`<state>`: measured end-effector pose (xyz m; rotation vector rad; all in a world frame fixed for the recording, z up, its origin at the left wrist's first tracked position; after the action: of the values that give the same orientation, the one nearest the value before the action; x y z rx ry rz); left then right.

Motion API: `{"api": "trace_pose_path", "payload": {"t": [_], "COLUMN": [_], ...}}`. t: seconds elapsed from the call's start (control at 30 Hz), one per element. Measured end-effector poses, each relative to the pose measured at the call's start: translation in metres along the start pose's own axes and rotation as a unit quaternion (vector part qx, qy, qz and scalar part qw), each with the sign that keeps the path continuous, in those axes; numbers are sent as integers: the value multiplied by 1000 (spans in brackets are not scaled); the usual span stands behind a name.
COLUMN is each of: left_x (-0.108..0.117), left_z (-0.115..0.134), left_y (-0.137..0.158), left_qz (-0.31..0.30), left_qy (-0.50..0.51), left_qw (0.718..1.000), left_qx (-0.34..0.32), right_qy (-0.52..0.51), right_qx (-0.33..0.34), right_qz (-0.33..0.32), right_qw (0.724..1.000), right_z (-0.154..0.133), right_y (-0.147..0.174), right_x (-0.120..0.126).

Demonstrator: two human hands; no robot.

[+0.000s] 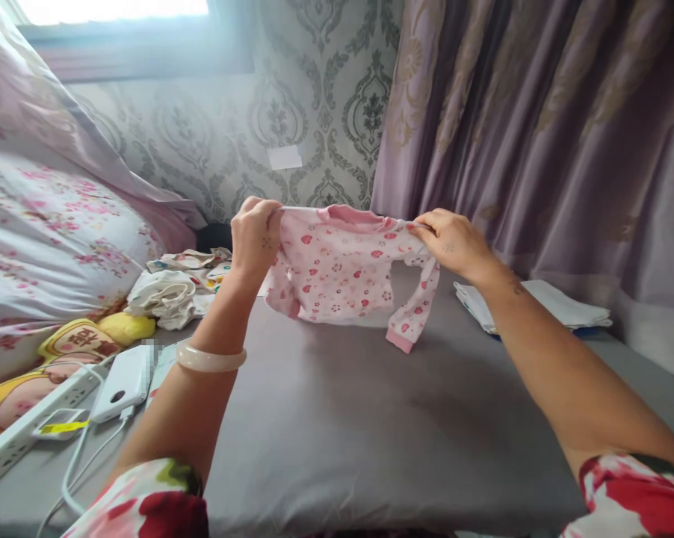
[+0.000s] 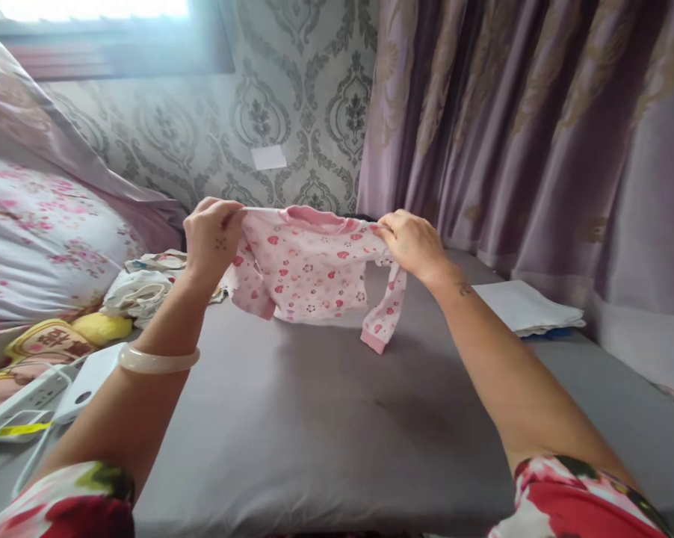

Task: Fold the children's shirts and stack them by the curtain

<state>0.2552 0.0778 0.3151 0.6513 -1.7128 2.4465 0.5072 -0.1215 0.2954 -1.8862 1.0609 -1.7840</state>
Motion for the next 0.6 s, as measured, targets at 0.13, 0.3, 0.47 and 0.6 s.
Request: {"api": "trace_pose_path", "payload": {"t": [0.13, 0.3, 0.47, 0.6], "left_x": [1, -9, -25, -23], "left_z": [0, -5, -7, -12], "left_y": [-4, -13, -23, -27], "left_qz": [11, -14, -55, -28], "left_qy": [-6, 9, 16, 28], "left_qw": [1000, 997, 994, 992], "left_qx": [23, 69, 89, 124], "right_qy": [15, 12, 17, 22], "right_qx": [1, 24, 6, -12], "right_qz": [64, 63, 89, 120], "right_qw": [998, 998, 996, 992], "right_z": [5, 9, 17, 20], "right_y": [-4, -13, -18, -18], "right_x": [11, 11, 14, 17]}}
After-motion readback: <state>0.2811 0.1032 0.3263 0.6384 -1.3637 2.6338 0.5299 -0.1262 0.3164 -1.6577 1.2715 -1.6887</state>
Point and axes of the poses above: each hand's wrist, its own y-axis away from the middle knuckle, its own x-axis out of the back of the hand, z = x × y, the point moved 9 cm from there along -y, towards the middle knuckle
